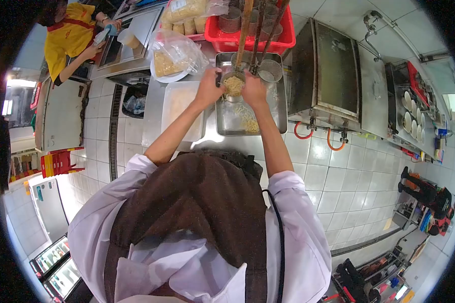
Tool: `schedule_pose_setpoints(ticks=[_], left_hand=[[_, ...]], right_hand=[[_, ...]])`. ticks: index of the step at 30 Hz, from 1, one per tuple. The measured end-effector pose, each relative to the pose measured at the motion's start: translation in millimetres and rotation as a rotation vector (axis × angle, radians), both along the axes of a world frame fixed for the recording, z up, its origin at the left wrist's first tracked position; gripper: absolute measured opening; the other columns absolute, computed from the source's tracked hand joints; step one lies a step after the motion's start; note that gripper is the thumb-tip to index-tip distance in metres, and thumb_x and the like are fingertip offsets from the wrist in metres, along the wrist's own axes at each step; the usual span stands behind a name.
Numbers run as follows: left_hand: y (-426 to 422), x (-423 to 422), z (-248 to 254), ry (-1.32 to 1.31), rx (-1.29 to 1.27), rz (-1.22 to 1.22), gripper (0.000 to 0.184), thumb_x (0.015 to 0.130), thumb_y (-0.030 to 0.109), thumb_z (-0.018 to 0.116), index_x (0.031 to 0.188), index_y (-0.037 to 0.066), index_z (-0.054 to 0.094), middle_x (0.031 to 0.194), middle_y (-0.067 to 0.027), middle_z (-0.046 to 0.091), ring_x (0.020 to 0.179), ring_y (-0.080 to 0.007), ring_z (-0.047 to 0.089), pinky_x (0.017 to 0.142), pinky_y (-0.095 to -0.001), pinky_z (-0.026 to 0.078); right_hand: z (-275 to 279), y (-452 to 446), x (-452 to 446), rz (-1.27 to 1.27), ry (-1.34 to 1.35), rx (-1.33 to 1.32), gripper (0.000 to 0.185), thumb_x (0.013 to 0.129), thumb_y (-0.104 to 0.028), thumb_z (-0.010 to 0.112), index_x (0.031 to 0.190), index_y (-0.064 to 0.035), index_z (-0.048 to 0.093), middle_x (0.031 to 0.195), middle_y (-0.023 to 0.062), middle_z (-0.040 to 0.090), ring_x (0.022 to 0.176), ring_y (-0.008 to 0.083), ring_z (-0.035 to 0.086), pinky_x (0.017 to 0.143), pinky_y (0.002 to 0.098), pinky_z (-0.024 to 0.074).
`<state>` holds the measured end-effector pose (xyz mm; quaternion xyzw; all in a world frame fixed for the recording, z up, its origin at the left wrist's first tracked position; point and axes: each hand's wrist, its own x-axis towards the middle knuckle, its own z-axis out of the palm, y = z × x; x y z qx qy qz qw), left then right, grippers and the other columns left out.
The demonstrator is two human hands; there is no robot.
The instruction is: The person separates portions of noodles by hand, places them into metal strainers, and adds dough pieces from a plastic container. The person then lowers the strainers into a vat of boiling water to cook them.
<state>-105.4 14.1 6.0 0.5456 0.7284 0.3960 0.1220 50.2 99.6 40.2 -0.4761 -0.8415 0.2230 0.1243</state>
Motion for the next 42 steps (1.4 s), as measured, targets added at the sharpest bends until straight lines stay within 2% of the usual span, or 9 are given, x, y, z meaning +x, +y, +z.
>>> schedule_pose_setpoints(ticks=[2,13,21,26,30,31,35,36,42], left_hand=[[-5.0,5.2,-7.4,-0.052,-0.111,-0.009,0.093,0.063,0.024,0.084,0.134,-0.006,0.032,0.111,-0.0265,0.060,0.105,-0.0415,0.058,0.094,-0.0410,0.046],[-9.8,12.7,18.3,-0.082,-0.301,0.084,0.058,0.059,0.020,0.086,0.104,-0.003,0.056,0.080,-0.0201,0.068,0.076,-0.0315,0.068,0.069,-0.0397,0.053],[1.8,5.3,12.0,-0.028,-0.047,-0.034,0.026,0.067,0.002,0.072,0.091,-0.004,0.064,0.068,-0.0158,0.066,0.061,-0.0246,0.066,0.060,-0.0344,0.052],[19.2,5.2,14.5,0.028,0.076,0.161,0.058,0.061,0.010,0.078,0.114,0.001,0.056,0.105,-0.0182,0.063,0.097,-0.0295,0.062,0.085,-0.0396,0.049],[6.8,16.1,-16.8,-0.354,0.124,-0.117,0.082,0.052,0.029,0.089,0.120,0.006,0.051,0.117,-0.0148,0.057,0.106,-0.0287,0.056,0.094,-0.0421,0.045],[-6.8,-23.0,-17.5,-0.389,-0.044,-0.654,0.088,0.054,0.029,0.087,0.128,0.005,0.046,0.125,-0.0172,0.052,0.116,-0.0313,0.050,0.102,-0.0429,0.039],[-20.1,39.8,-34.0,-0.515,0.073,0.104,0.073,0.071,0.011,0.063,0.137,0.001,0.034,0.132,-0.0254,0.041,0.128,-0.0404,0.037,0.107,-0.0441,0.033],[-12.5,46.2,-35.2,-0.529,0.079,0.169,0.069,0.076,0.006,0.057,0.140,0.000,0.031,0.134,-0.0275,0.038,0.131,-0.0426,0.034,0.109,-0.0444,0.031],[-21.7,43.4,-32.6,-0.309,0.043,0.236,0.052,0.070,0.000,0.062,0.120,0.006,0.047,0.109,-0.0203,0.055,0.107,-0.0374,0.055,0.086,-0.0454,0.046]], right_hand=[[-12.6,6.0,-8.4,-0.023,0.006,0.049,0.038,0.075,-0.003,0.060,0.113,-0.0051,0.060,0.097,0.0208,0.066,0.089,0.0418,0.063,0.078,0.0483,0.0510],[16.6,-19.0,25.0,0.263,0.616,-0.028,0.035,0.073,0.000,0.060,0.108,-0.0022,0.059,0.094,0.0210,0.066,0.082,0.0398,0.063,0.075,0.0423,0.0516],[-63.5,-83.1,57.6,0.125,-0.349,-0.033,0.067,0.062,-0.013,0.077,0.121,-0.0036,0.049,0.125,0.0275,0.044,0.113,0.0419,0.049,0.080,0.0457,0.0537],[-97.7,-88.2,34.6,0.099,-0.120,-0.019,0.015,0.072,-0.001,0.058,0.087,0.0029,0.058,0.089,0.0283,0.058,0.083,0.0445,0.060,0.075,0.0475,0.0526],[-119.9,-82.1,28.4,0.166,0.237,0.110,0.024,0.072,-0.003,0.052,0.093,0.0025,0.062,0.096,0.0252,0.062,0.092,0.0424,0.058,0.084,0.0497,0.0452],[-91.1,-89.0,19.9,0.311,0.288,0.141,0.025,0.070,0.003,0.051,0.092,0.0008,0.064,0.093,0.0235,0.062,0.098,0.0407,0.055,0.091,0.0503,0.0403],[-158.8,-85.1,7.6,0.268,0.490,-0.298,0.038,0.092,-0.018,0.044,0.117,0.0064,0.058,0.116,0.0127,0.062,0.108,0.0218,0.057,0.092,0.0352,0.0458],[-160.1,-85.5,1.3,0.191,1.032,-0.767,0.036,0.091,-0.019,0.046,0.112,0.0063,0.059,0.115,0.0135,0.062,0.103,0.0231,0.059,0.090,0.0362,0.0460],[-122.0,-72.4,22.2,0.494,0.171,0.164,0.020,0.071,-0.009,0.060,0.081,0.0071,0.064,0.077,0.0248,0.062,0.075,0.0416,0.062,0.065,0.0481,0.0485]])
